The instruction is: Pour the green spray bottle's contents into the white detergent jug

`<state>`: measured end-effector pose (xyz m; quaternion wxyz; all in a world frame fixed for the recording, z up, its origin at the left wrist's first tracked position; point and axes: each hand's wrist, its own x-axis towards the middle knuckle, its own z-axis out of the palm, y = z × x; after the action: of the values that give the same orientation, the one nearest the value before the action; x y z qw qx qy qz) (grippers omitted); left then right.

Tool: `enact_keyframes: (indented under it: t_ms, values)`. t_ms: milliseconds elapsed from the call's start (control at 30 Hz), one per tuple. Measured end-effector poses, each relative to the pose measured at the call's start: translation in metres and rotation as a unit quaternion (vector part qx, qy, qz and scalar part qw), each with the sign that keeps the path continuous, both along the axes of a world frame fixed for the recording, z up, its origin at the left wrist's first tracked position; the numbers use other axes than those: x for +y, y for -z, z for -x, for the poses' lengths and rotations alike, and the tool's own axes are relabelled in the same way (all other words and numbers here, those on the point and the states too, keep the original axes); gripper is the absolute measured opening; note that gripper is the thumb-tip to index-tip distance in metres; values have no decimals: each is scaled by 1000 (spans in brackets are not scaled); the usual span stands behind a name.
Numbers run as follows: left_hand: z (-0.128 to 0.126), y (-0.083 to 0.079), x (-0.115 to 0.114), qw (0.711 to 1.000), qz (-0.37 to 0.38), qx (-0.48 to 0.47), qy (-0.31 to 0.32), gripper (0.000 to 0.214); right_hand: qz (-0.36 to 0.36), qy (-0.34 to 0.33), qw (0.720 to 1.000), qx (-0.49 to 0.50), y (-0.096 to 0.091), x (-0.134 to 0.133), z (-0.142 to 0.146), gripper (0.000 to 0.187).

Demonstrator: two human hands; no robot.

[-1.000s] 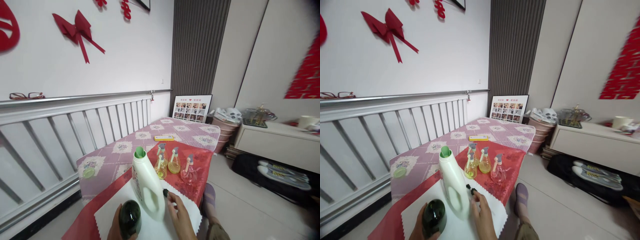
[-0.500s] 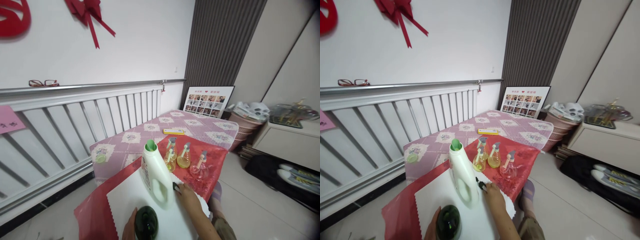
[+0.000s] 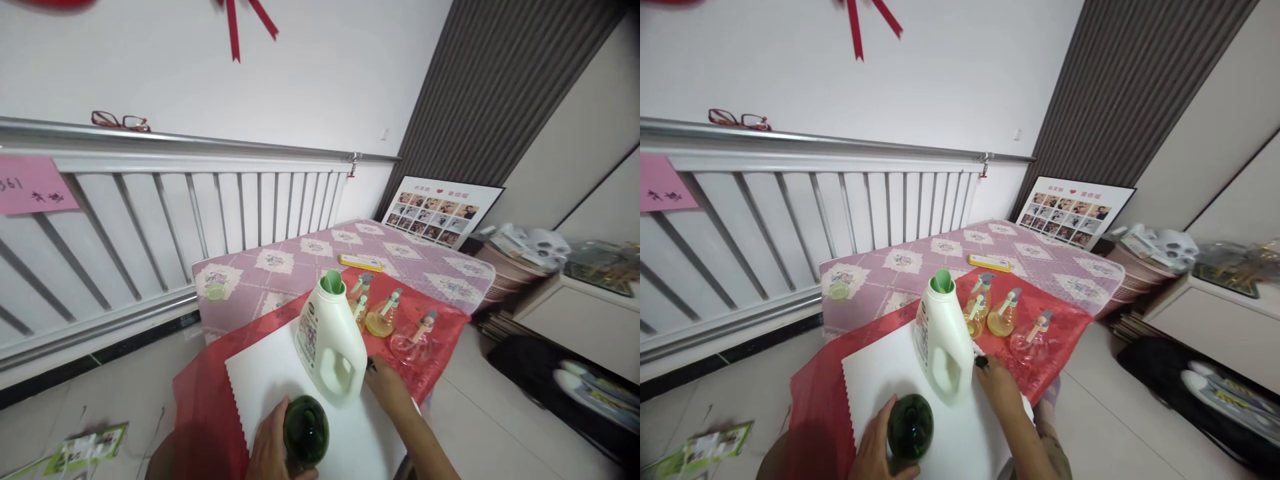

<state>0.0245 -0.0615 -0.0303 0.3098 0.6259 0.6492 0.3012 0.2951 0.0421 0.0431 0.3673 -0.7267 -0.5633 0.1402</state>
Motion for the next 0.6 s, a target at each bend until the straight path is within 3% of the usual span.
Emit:
enact_keyframes:
  t_ms: [133, 200, 267, 300, 333, 467, 600]
  values:
    - [-2, -2, -3, 1000, -1, 0, 2, 97, -28, 50, 991, 122, -29, -22, -14, 29]
    - [-1, -2, -4, 1000, -18, 1, 7, 95, -62, 65, 971, 222, -49, -40, -11, 38]
    - [1, -2, -4, 1000, -28, 2, 13, 94, -111, 75, 891, 434, -69, -59, 1, 33]
    - [3, -2, -3, 999, -24, 2, 21, 94, -116, 72, 864, 485, -78, -67, 10, 31]
    - [5, -2, -3, 999, -13, 0, 35, 94, -110, 56, 854, 505, -85, -74, 21, 31]
    - [11, -6, -1, 996, 32, -1, 83, 95, -91, 31, 860, 502, -104, -88, 67, 37]
    - [10, -15, -1, 997, 18, -2, 78, 94, -94, 6, 856, 509, -111, -83, 101, 43]
